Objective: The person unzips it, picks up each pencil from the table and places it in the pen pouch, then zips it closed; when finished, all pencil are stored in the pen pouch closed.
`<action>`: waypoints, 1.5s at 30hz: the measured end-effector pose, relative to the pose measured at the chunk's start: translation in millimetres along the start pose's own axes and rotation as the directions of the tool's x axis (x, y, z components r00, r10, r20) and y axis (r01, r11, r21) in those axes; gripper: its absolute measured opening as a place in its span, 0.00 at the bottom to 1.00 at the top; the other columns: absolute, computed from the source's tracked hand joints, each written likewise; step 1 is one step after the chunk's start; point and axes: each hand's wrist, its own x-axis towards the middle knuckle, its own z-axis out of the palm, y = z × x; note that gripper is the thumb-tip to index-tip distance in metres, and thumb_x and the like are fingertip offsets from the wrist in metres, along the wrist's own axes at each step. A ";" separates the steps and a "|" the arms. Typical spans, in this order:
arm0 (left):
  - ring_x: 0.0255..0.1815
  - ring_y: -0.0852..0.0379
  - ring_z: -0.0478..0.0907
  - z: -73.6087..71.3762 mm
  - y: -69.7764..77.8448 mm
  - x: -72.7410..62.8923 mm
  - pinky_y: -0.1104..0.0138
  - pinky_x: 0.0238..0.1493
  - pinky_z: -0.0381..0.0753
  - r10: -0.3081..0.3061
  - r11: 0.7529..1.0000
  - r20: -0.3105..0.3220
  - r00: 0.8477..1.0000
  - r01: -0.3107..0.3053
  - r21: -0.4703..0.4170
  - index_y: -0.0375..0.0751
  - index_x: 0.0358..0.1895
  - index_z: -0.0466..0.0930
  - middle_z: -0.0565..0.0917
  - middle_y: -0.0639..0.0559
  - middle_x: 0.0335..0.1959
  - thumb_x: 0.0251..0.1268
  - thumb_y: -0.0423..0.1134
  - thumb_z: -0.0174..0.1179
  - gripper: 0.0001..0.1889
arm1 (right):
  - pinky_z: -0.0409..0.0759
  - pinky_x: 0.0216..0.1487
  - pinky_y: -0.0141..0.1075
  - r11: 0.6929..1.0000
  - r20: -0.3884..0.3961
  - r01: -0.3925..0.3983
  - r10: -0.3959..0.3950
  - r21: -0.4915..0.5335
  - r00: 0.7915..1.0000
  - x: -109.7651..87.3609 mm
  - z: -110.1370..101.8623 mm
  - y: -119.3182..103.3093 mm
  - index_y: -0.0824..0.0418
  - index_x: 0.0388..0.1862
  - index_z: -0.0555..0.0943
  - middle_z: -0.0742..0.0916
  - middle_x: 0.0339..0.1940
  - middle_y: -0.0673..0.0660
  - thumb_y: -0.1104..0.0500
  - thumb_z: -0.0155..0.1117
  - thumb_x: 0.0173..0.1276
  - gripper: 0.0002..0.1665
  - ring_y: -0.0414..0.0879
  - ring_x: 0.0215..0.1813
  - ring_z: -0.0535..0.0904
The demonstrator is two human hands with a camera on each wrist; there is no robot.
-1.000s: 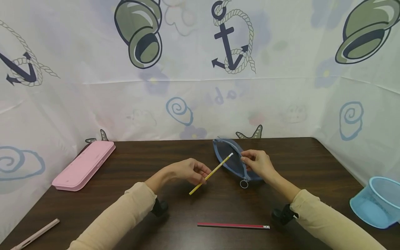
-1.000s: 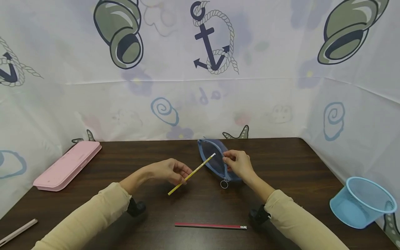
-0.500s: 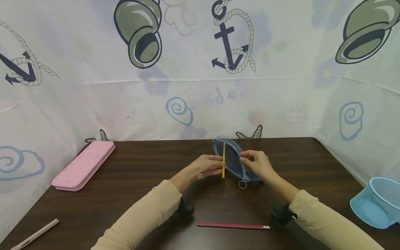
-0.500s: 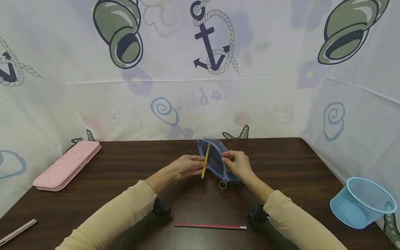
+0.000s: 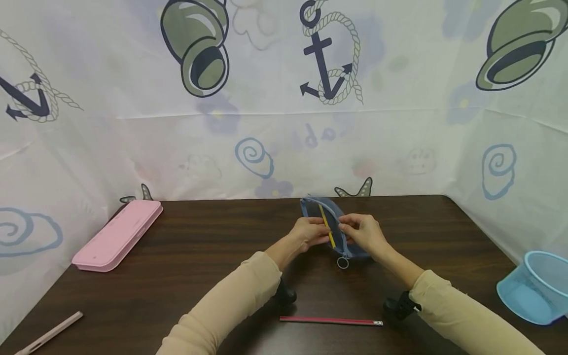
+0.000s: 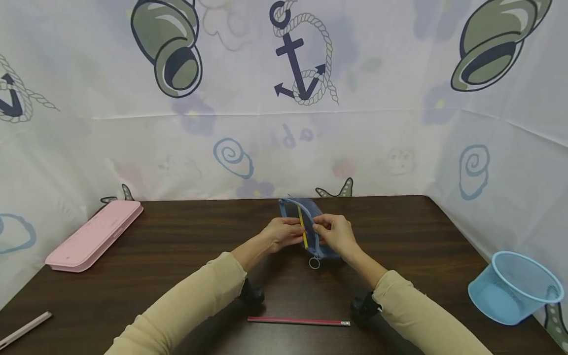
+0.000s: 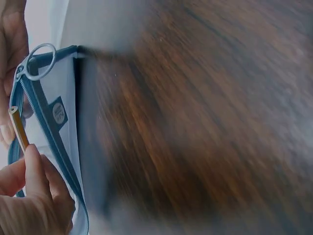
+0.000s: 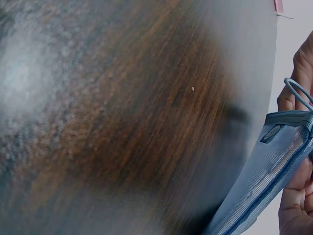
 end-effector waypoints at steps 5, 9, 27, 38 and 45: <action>0.55 0.42 0.77 8.2 -1.9 1.5 0.59 0.54 0.79 0.003 1.000 -0.038 0.999 -0.003 -0.005 0.23 0.65 0.62 0.75 0.30 0.56 0.64 0.22 0.53 0.25 | 0.86 0.34 0.41 1.000 0.009 -0.004 0.004 -0.004 1.000 -1.6 0.0 0.5 0.74 0.49 0.79 0.85 0.40 0.68 0.67 0.59 0.67 0.14 0.49 0.30 0.84; 0.52 0.44 0.79 13.8 -2.4 3.0 0.60 0.52 0.80 -0.005 1.000 -0.059 0.998 0.004 -0.005 0.23 0.64 0.63 0.76 0.32 0.55 0.62 0.21 0.54 0.26 | 0.86 0.35 0.42 1.000 0.014 -0.005 0.005 0.004 1.000 -2.0 0.0 0.9 0.74 0.49 0.79 0.85 0.41 0.68 0.67 0.58 0.68 0.14 0.50 0.32 0.84; 0.57 0.41 0.75 17.1 -5.5 -7.8 0.60 0.54 0.79 -0.009 1.000 0.004 1.000 0.009 0.003 0.24 0.69 0.53 0.65 0.29 0.65 0.63 0.21 0.53 0.31 | 0.86 0.34 0.42 1.000 -0.009 -0.005 0.005 -0.001 1.000 -2.0 0.9 7.4 0.74 0.48 0.79 0.86 0.38 0.68 0.68 0.58 0.67 0.13 0.48 0.29 0.84; 0.41 0.58 0.80 -23.2 -5.1 -56.9 0.61 0.52 0.81 -0.105 0.973 0.378 0.920 0.017 0.229 0.28 0.57 0.73 0.82 0.46 0.43 0.66 0.27 0.54 0.17 | 0.86 0.34 0.43 1.000 -0.011 0.009 -0.009 0.006 1.000 -0.4 -1.7 5.6 0.74 0.48 0.79 0.85 0.38 0.71 0.68 0.59 0.66 0.13 0.47 0.28 0.84; 0.35 0.62 0.79 -41.3 -24.4 -88.1 0.68 0.41 0.84 -0.237 0.883 0.564 0.791 -0.067 0.465 0.27 0.48 0.77 0.82 0.52 0.34 0.59 0.24 0.60 0.13 | 0.85 0.35 0.47 1.000 -0.017 0.000 0.000 -0.001 1.000 1.4 -3.1 3.5 0.73 0.47 0.80 0.85 0.37 0.71 0.68 0.59 0.66 0.13 0.44 0.27 0.83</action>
